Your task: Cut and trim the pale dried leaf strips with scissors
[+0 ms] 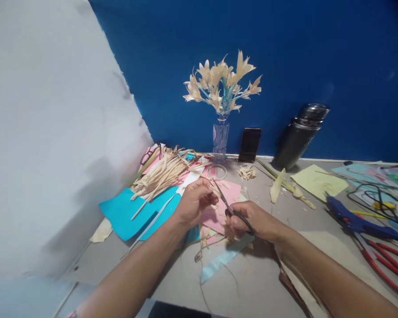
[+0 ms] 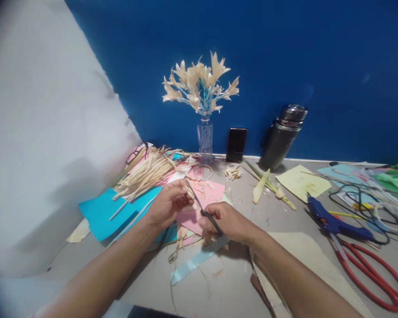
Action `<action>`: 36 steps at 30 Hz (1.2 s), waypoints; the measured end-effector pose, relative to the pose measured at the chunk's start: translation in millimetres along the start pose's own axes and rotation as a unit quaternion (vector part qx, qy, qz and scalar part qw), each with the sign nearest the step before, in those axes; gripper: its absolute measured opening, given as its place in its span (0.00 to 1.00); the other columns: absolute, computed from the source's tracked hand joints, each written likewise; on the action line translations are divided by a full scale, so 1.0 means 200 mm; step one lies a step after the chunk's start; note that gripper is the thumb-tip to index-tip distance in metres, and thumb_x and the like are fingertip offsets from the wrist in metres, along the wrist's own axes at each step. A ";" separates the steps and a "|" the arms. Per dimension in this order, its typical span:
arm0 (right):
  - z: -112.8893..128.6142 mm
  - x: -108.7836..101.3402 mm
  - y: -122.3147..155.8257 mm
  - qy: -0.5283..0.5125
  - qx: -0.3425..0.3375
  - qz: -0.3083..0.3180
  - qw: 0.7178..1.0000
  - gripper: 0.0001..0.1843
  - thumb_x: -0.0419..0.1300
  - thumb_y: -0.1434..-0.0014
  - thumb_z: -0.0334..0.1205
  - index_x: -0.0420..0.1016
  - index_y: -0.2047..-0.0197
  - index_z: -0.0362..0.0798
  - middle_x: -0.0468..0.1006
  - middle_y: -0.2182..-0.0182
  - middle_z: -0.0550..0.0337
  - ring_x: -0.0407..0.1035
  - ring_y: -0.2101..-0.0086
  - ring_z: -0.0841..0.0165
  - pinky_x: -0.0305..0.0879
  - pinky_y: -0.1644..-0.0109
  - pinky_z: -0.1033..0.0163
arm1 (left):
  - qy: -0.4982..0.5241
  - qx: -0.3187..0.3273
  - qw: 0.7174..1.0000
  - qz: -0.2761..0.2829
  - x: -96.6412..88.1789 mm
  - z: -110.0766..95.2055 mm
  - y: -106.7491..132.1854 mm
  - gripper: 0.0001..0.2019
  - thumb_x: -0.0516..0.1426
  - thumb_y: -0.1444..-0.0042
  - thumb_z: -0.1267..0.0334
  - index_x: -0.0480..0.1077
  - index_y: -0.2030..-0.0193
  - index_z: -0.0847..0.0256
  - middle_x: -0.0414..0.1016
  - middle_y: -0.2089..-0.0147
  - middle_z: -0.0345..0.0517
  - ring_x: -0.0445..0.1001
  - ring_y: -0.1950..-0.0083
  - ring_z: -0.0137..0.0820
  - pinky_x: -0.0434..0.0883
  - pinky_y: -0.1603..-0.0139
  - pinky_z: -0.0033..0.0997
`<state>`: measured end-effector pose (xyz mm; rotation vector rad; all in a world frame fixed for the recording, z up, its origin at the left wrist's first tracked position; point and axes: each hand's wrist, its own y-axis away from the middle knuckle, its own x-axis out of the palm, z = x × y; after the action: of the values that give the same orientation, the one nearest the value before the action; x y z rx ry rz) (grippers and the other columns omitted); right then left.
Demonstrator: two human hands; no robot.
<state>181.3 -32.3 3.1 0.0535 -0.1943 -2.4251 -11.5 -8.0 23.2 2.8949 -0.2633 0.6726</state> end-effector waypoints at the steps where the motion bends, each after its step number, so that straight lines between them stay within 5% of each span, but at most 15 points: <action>1: 0.00 0.00 0.00 0.005 0.001 -0.002 1.000 0.25 0.63 0.46 0.61 0.67 0.73 0.46 0.74 0.78 0.59 0.69 0.76 0.68 0.61 0.73 0.65 | -0.004 0.002 1.000 -0.001 0.00 0.00 0.00 0.05 0.60 0.58 0.69 0.66 0.74 0.62 0.71 0.79 0.39 0.70 0.76 0.26 0.68 0.70 0.27; 19: -0.04 0.01 -0.01 -0.032 0.028 -0.052 0.998 0.22 0.68 0.51 0.52 0.66 0.81 0.45 0.70 0.85 0.62 0.65 0.82 0.72 0.63 0.76 0.64 | -0.011 0.004 1.000 -0.008 -0.01 -0.02 0.00 0.06 0.61 0.59 0.68 0.67 0.74 0.62 0.71 0.79 0.39 0.71 0.77 0.27 0.69 0.69 0.27; 27: 0.01 0.04 -0.04 -0.115 -0.048 -0.223 0.967 0.21 0.73 0.57 0.45 0.72 0.63 0.48 0.76 0.71 0.61 0.72 0.74 0.67 0.68 0.73 0.63 | 0.012 -0.058 0.998 0.008 0.02 0.04 0.01 0.08 0.64 0.59 0.69 0.68 0.73 0.63 0.73 0.76 0.40 0.71 0.75 0.25 0.67 0.69 0.25; 36: 0.01 0.03 -0.05 -0.114 -0.105 -0.307 0.939 0.18 0.73 0.58 0.43 0.71 0.67 0.46 0.71 0.74 0.64 0.64 0.73 0.71 0.62 0.68 0.66 | 0.048 -0.084 0.995 0.037 0.10 0.11 0.05 0.08 0.64 0.54 0.63 0.70 0.72 0.66 0.74 0.72 0.46 0.71 0.75 0.26 0.68 0.72 0.26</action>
<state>170.1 -28.9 2.7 -0.3092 -0.0158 -3.0607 12.2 -24.9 14.4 2.6950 -0.3958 0.7612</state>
